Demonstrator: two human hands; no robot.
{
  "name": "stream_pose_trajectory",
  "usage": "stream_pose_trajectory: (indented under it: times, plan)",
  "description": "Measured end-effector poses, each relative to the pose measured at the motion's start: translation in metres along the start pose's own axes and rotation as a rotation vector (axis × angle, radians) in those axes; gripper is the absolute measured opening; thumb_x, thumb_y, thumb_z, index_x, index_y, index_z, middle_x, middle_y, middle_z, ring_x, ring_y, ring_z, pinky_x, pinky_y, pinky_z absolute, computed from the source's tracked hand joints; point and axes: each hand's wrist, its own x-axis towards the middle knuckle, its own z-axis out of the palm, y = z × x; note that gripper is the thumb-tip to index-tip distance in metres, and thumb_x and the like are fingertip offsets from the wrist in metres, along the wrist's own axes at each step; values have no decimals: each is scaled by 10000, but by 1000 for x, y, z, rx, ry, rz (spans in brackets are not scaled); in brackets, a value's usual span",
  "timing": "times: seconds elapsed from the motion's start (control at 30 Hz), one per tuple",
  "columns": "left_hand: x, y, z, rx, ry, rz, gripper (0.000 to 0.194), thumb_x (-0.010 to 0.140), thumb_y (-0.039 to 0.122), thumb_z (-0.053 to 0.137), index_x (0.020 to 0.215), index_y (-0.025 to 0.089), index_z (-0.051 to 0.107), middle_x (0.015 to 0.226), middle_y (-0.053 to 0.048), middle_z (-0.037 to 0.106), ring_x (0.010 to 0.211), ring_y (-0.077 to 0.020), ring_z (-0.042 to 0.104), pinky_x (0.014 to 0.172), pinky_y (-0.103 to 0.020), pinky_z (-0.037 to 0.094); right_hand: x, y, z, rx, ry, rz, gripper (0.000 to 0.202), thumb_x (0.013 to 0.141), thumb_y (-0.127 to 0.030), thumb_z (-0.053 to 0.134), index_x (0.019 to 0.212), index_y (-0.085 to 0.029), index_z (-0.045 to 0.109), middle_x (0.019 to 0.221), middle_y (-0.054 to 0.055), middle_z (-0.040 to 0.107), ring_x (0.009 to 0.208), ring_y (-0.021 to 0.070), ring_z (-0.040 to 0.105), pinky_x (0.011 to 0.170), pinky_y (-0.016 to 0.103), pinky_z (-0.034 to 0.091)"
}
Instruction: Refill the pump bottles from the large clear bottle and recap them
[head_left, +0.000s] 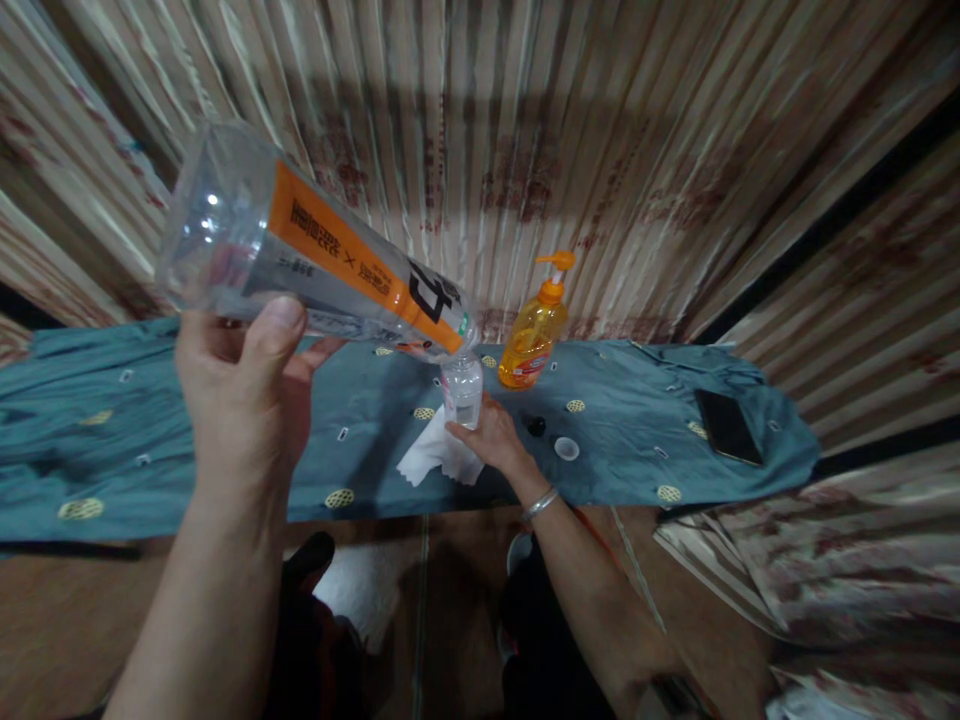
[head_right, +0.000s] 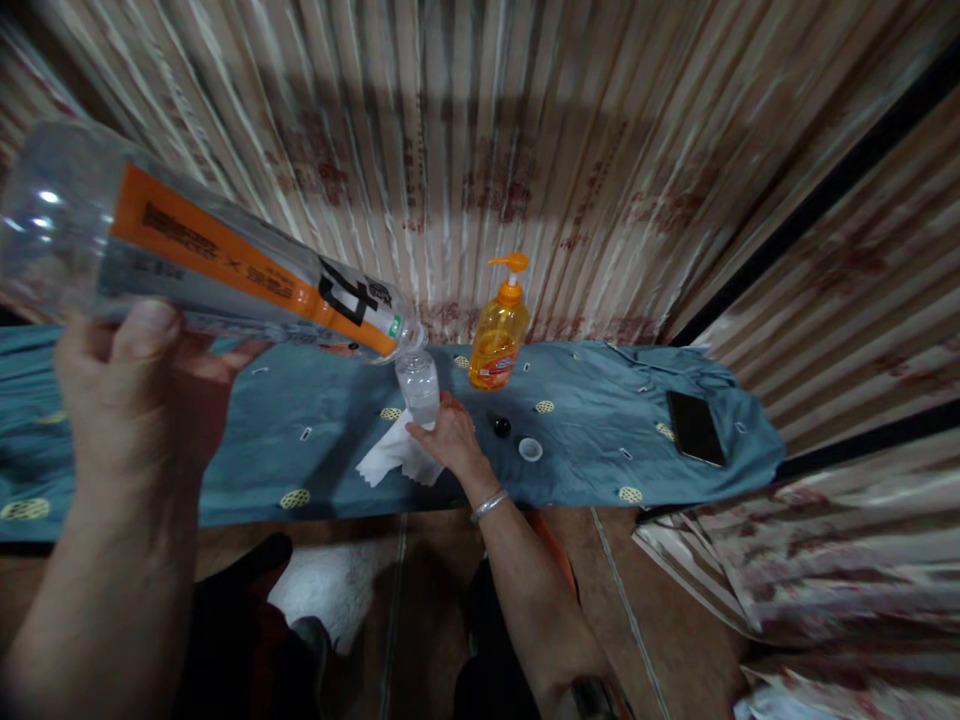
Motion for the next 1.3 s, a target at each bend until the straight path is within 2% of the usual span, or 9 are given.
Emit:
stream_pose_trajectory:
  times: [0.17,0.3,0.43,0.63,0.8,1.0,1.13,1.3]
  plan:
    - [3,-4,-2,-9,0,13,801,474,576,1068,1147,328,711,773,65,610,800,-209,718,881,-594,691,-1,-1,-2,17,-1,6,486,919,-357,862,1328,-139,714,1311,181,808,1239,326,779,1015,340,580]
    - [4,-4,-4,1,-46,29,720,558,562,1041,1149,329,702,778,58,601,876,-245,740,913,-646,669,-1,-3,-3,0,-19,18,529,928,-364,862,1356,-99,701,1329,202,796,1259,329,773,1038,335,572]
    - [6,-6,-7,19,-99,40,612,594,572,1025,1026,294,693,810,42,609,910,-257,742,931,-689,651,-1,-4,-4,-10,-14,17,553,926,-365,866,1372,-86,697,1347,213,787,1266,329,770,1040,327,568]
    - [7,-6,-6,18,-45,31,620,525,581,1051,922,266,692,807,40,619,939,-249,755,848,-586,702,-1,-4,-4,-12,-19,29,560,925,-370,863,1389,-109,690,1343,201,794,1253,326,776,1024,335,578]
    - [8,-3,-4,21,-64,25,655,525,572,1053,1012,287,722,775,54,607,836,-216,740,815,-556,709,-2,-4,-3,-8,-8,15,536,923,-354,865,1372,-111,699,1337,200,798,1257,331,777,1035,343,581]
    - [10,-3,-1,7,-84,38,767,549,571,1047,1201,340,717,765,69,595,780,-207,721,911,-642,679,-1,-3,-2,-23,-18,12,538,932,-364,856,1366,-93,688,1335,215,795,1254,328,777,1037,336,576]
    - [11,-4,-1,-5,-97,51,734,538,578,1047,1138,324,710,783,72,602,756,-188,706,954,-673,659,-1,-4,-3,-42,-28,24,540,939,-362,856,1362,-71,688,1327,227,795,1258,331,776,1039,330,572]
    - [11,-4,-5,27,-85,38,605,558,540,1047,973,275,696,867,49,660,759,-191,720,984,-709,642,-2,-5,-3,-35,-17,18,512,935,-367,855,1351,-113,698,1325,198,802,1250,321,779,1015,322,574]
